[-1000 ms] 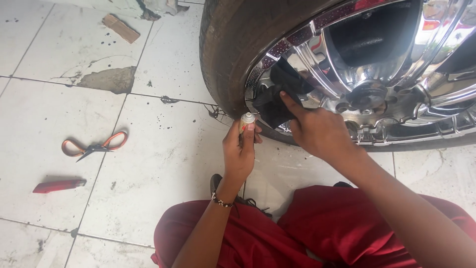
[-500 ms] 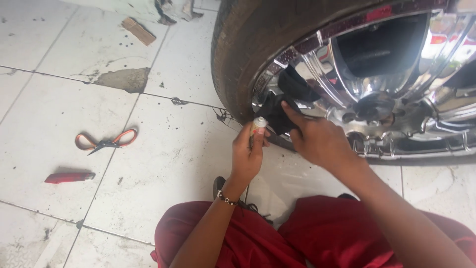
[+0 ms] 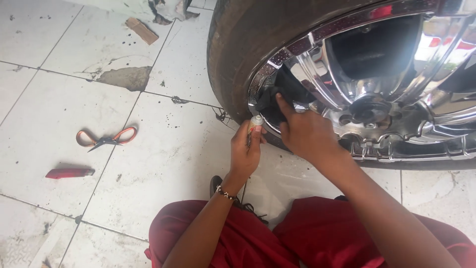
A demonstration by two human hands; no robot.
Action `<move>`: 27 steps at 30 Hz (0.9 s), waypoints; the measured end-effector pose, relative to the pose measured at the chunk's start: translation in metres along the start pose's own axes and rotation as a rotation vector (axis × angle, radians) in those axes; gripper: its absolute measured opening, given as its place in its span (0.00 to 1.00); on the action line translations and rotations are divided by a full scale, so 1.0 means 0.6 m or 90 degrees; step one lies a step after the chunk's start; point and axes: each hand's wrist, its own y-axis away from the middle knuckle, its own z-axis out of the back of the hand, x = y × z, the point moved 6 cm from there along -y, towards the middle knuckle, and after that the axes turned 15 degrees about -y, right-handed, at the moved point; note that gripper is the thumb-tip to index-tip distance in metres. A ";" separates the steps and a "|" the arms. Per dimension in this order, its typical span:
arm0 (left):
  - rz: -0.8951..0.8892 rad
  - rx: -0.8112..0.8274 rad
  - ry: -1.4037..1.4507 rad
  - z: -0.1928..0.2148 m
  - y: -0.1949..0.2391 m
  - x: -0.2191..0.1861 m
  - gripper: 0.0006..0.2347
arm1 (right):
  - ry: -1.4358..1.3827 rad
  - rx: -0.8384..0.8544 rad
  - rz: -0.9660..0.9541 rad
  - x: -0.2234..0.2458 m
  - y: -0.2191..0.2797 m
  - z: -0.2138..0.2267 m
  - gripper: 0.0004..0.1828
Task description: The person applies a substance from a tube onto a car wheel rim and wipes it with a black cloth. They repeatedly apply the substance and wipe different sections of the chrome rim while sitting on the floor.
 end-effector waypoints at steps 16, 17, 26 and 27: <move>-0.020 -0.018 -0.014 0.007 0.008 -0.001 0.08 | 0.043 -0.015 -0.005 -0.013 0.017 0.015 0.39; -0.018 -0.016 0.006 0.008 0.014 0.006 0.08 | 0.066 -0.005 -0.001 -0.012 0.022 0.014 0.40; -0.006 -0.022 0.044 0.017 0.026 0.011 0.10 | 0.183 -0.012 -0.067 -0.051 0.091 0.047 0.41; -0.008 -0.015 0.044 0.015 0.025 0.008 0.10 | 0.194 -0.035 -0.045 -0.051 0.088 0.046 0.40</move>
